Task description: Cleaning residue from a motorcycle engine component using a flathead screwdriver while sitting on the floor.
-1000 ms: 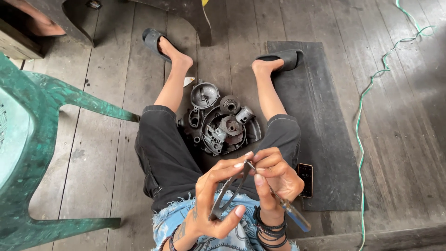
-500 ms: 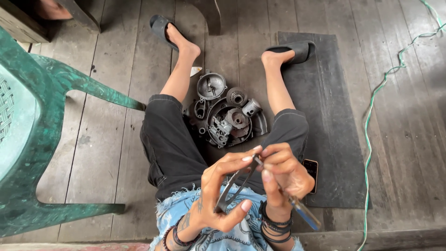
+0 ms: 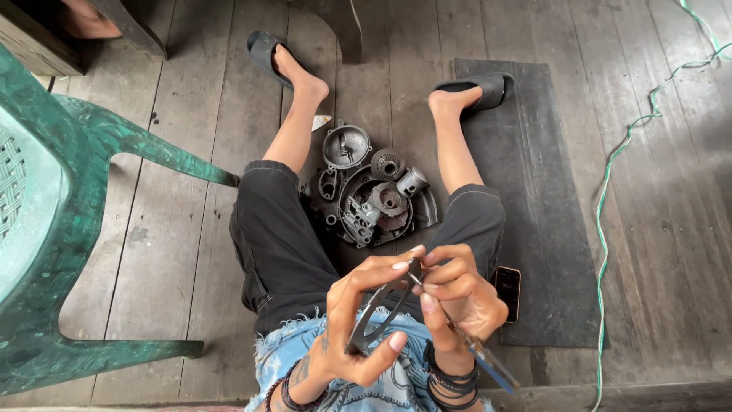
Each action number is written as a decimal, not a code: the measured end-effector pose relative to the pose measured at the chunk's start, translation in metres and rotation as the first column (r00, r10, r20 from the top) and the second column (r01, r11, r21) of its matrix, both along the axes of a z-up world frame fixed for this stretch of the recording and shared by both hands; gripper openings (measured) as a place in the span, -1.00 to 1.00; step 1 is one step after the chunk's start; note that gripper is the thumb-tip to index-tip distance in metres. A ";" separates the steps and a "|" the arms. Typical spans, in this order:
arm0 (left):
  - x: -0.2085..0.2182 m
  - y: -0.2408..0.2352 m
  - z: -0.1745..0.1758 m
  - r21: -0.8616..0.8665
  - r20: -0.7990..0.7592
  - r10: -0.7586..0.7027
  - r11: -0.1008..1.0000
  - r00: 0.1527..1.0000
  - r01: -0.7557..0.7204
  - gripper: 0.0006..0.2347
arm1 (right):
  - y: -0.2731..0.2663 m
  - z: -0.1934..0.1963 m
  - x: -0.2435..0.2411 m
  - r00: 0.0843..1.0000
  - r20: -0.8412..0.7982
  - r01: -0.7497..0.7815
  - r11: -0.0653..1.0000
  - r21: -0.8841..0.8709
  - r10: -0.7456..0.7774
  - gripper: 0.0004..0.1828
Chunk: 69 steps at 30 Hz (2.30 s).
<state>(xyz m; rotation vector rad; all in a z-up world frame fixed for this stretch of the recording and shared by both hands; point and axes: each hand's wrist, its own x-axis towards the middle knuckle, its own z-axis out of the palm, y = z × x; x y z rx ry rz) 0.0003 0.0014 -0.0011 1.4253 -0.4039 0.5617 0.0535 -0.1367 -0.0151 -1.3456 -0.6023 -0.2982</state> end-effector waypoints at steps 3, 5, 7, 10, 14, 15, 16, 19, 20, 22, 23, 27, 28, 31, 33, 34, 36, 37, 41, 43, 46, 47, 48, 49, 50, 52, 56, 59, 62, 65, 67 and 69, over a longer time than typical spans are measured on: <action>0.002 -0.002 0.002 0.013 0.003 0.010 1.000 1.000 -0.010 -0.50 | 0.001 -0.004 0.007 1.000 0.008 0.009 0.999 0.053 -0.010 -0.89; 0.004 -0.003 0.002 0.023 0.016 0.024 0.999 1.000 -0.024 -0.50 | 0.003 -0.001 0.008 1.000 0.010 0.021 0.999 0.045 -0.022 -0.89; 0.003 -0.002 0.002 0.032 0.026 0.040 0.999 0.999 -0.041 -0.50 | 0.003 0.000 0.005 0.999 0.009 0.031 0.999 0.036 -0.032 -0.88; 0.001 0.000 0.002 -0.016 -0.020 -0.007 1.000 1.000 0.007 -0.49 | 0.001 0.001 0.003 1.000 0.012 0.013 0.999 -0.031 -0.013 -0.91; 0.004 -0.002 0.003 0.017 0.003 0.013 1.000 1.000 -0.013 -0.50 | 0.003 0.001 0.008 1.000 -0.017 0.007 0.998 0.058 -0.006 -0.87; 0.004 -0.002 0.004 0.022 0.008 0.023 0.999 1.000 -0.023 -0.50 | 0.003 0.001 0.008 1.000 -0.016 0.009 0.998 0.064 -0.008 -0.87; 0.003 -0.002 0.002 0.022 0.008 0.022 0.999 1.000 -0.023 -0.50 | 0.002 0.002 0.005 1.000 -0.016 0.010 0.998 0.064 -0.009 -0.87; 0.003 -0.001 0.000 -0.027 -0.014 0.018 0.999 1.000 -0.019 -0.51 | 0.000 0.002 0.003 1.000 -0.023 -0.017 1.000 -0.009 0.017 -0.91; 0.003 -0.001 0.001 -0.016 -0.007 0.013 1.000 1.000 -0.013 -0.51 | 0.000 0.001 0.005 1.000 -0.017 -0.021 1.000 0.019 0.021 -0.89; 0.004 -0.002 0.002 -0.005 -0.002 0.008 1.000 1.000 -0.008 -0.50 | 0.001 0.000 0.008 1.000 -0.012 -0.025 0.999 0.048 0.026 -0.85; 0.004 -0.002 0.003 -0.002 -0.003 0.011 1.000 1.000 -0.011 -0.50 | 0.002 0.001 0.009 1.000 -0.009 -0.012 0.998 0.055 0.013 -0.87; 0.000 0.000 0.004 -0.033 -0.036 -0.010 0.999 0.999 0.009 -0.49 | 0.001 0.004 0.002 1.000 -0.001 -0.014 1.000 0.009 0.014 -0.89; 0.001 0.000 0.004 -0.034 -0.037 -0.005 0.999 0.999 0.004 -0.49 | 0.001 0.002 0.004 1.000 -0.003 -0.019 1.000 0.008 0.019 -0.89; 0.003 -0.001 0.005 -0.002 -0.023 0.011 1.000 1.000 -0.012 -0.50 | 0.002 0.000 0.007 1.000 -0.009 0.023 0.999 0.037 -0.023 -0.90; 0.004 -0.002 0.007 0.020 0.008 0.028 0.999 1.000 -0.029 -0.51 | 0.002 0.001 0.009 1.000 -0.001 0.015 0.999 0.049 -0.015 -0.87; 0.003 -0.001 0.005 0.019 0.004 0.028 0.999 1.000 -0.028 -0.51 | 0.001 0.000 0.006 1.000 -0.004 0.016 0.999 0.048 -0.016 -0.87; 0.000 0.000 0.001 0.001 -0.016 0.021 1.000 1.000 -0.021 -0.49 | -0.001 -0.001 0.001 1.000 0.011 -0.005 1.000 -0.007 0.005 -0.89; 0.001 -0.001 0.001 0.000 -0.018 0.021 1.000 1.000 -0.021 -0.49 | -0.001 -0.003 0.003 1.000 0.009 -0.005 1.000 -0.008 0.005 -0.89; 0.003 -0.001 0.005 0.025 0.012 0.030 0.999 0.999 -0.030 -0.50 | 0.001 -0.002 0.007 1.000 0.007 0.020 0.999 0.033 -0.020 -0.90; 0.002 0.000 0.004 0.048 0.018 0.042 0.998 0.999 -0.043 -0.50 | 0.003 0.001 0.004 0.999 -0.024 0.038 0.998 0.045 -0.037 -0.89; -0.001 0.001 -0.001 0.011 -0.020 0.010 1.000 1.000 -0.009 -0.50 | 0.001 0.002 -0.001 1.000 -0.019 0.017 0.999 -0.039 -0.018 -0.90; -0.001 0.001 -0.002 0.009 -0.031 0.002 1.000 1.000 -0.002 -0.50 | -0.001 -0.001 0.000 1.000 -0.023 0.010 0.999 -0.030 -0.010 -0.90; 0.000 0.000 -0.002 0.006 -0.043 -0.012 1.000 0.999 0.013 -0.50 | -0.003 -0.003 -0.001 1.000 -0.029 0.010 1.000 -0.021 -0.010 -0.91; 0.001 0.000 -0.001 0.002 -0.054 -0.029 1.000 0.998 0.030 -0.50 | -0.002 -0.004 0.003 0.999 -0.040 0.026 0.999 -0.025 -0.027 -0.91; 0.001 -0.001 0.000 0.024 -0.033 -0.013 1.000 0.999 0.013 -0.51 | -0.002 -0.005 0.004 0.999 -0.035 0.023 1.000 0.002 -0.022 -0.90; -0.001 -0.001 -0.002 0.040 -0.031 -0.017 0.999 0.999 0.019 -0.52 | -0.003 -0.003 0.005 0.998 -0.048 0.040 0.999 0.023 -0.039 -0.88; -0.006 0.001 -0.009 0.014 -0.089 -0.023 1.000 0.996 0.024 -0.52 | -0.007 0.002 0.002 0.999 0.027 -0.026 0.994 -0.105 0.029 -0.95; -0.005 0.000 -0.010 0.024 -0.100 -0.034 0.999 0.994 0.036 -0.50 | -0.006 0.001 0.005 0.999 -0.009 -0.036 0.998 -0.056 0.036 -0.92; -0.006 0.001 -0.009 0.039 -0.102 -0.025 0.999 0.994 0.029 -0.51 | -0.006 0.003 0.005 0.999 0.003 -0.035 0.998 -0.048 0.035 -0.90; -0.005 -0.001 -0.008 0.038 -0.103 -0.015 0.999 0.995 0.019 -0.52 | -0.008 0.007 0.005 0.999 0.016 -0.029 0.996 -0.083 0.030 -0.91; -0.004 -0.002 -0.009 0.034 -0.094 -0.007 0.999 0.996 0.010 -0.51 | -0.007 0.006 0.007 1.000 0.011 -0.020 0.996 -0.087 0.021 -0.91; -0.004 -0.002 -0.008 0.032 -0.094 -0.019 0.999 0.995 0.022 -0.50 | -0.005 0.003 0.010 1.000 0.023 -0.014 1.000 -0.026 0.014 -0.89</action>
